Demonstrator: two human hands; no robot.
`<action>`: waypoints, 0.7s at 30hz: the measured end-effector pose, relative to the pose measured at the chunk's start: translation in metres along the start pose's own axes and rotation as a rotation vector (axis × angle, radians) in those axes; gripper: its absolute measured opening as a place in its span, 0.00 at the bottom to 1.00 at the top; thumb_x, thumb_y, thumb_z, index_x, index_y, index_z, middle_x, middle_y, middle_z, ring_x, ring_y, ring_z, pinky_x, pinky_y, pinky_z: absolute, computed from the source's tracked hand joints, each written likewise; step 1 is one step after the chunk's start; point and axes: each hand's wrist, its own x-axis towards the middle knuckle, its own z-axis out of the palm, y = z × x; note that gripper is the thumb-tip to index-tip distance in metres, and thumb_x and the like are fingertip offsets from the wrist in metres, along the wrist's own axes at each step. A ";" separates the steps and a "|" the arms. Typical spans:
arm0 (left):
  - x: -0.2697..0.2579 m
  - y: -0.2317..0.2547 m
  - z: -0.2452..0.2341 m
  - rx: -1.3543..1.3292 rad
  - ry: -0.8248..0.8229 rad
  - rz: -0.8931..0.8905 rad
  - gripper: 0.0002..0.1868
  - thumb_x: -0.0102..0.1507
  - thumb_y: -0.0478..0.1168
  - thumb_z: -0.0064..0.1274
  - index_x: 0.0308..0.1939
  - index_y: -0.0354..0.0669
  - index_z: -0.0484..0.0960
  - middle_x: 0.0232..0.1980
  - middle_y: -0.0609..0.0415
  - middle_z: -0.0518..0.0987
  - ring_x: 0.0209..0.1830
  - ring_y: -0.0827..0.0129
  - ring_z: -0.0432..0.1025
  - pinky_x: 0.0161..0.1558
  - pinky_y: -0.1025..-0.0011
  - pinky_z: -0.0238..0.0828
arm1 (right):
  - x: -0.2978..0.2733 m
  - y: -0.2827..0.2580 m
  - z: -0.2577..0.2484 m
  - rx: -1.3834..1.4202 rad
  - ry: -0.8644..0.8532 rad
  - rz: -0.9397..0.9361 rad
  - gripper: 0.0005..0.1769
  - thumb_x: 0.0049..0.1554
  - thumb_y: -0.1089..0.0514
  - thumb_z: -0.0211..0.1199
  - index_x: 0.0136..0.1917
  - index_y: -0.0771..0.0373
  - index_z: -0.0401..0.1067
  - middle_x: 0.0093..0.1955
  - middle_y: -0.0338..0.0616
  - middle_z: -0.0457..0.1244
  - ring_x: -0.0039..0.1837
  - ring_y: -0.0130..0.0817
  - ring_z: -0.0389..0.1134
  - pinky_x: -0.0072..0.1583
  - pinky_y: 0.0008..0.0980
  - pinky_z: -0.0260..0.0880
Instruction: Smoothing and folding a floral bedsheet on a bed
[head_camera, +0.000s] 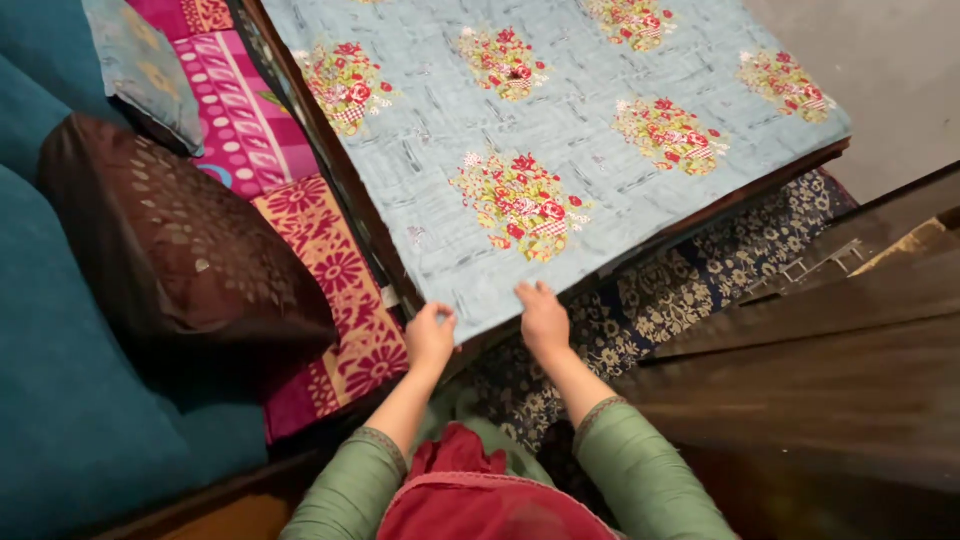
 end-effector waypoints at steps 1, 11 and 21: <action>0.007 0.012 -0.009 -0.042 0.059 0.106 0.08 0.60 0.41 0.62 0.43 0.53 0.87 0.44 0.47 0.86 0.49 0.50 0.81 0.49 0.56 0.78 | 0.013 0.004 -0.006 0.124 0.139 -0.023 0.30 0.57 0.65 0.46 0.65 0.44 0.75 0.65 0.28 0.69 0.74 0.36 0.63 0.68 0.41 0.66; -0.022 0.054 -0.030 0.232 0.016 0.317 0.25 0.62 0.34 0.51 0.65 0.46 0.77 0.43 0.31 0.85 0.47 0.38 0.80 0.50 0.46 0.79 | -0.003 -0.020 -0.020 0.289 0.389 0.042 0.27 0.56 0.70 0.46 0.61 0.54 0.78 0.61 0.42 0.71 0.69 0.45 0.67 0.72 0.40 0.64; 0.056 -0.089 0.072 0.650 -0.304 0.239 0.13 0.66 0.40 0.44 0.47 0.43 0.83 0.38 0.43 0.85 0.43 0.45 0.82 0.43 0.48 0.80 | -0.059 -0.007 0.090 0.138 0.117 -0.004 0.30 0.52 0.70 0.47 0.64 0.56 0.75 0.65 0.40 0.69 0.74 0.47 0.61 0.75 0.41 0.60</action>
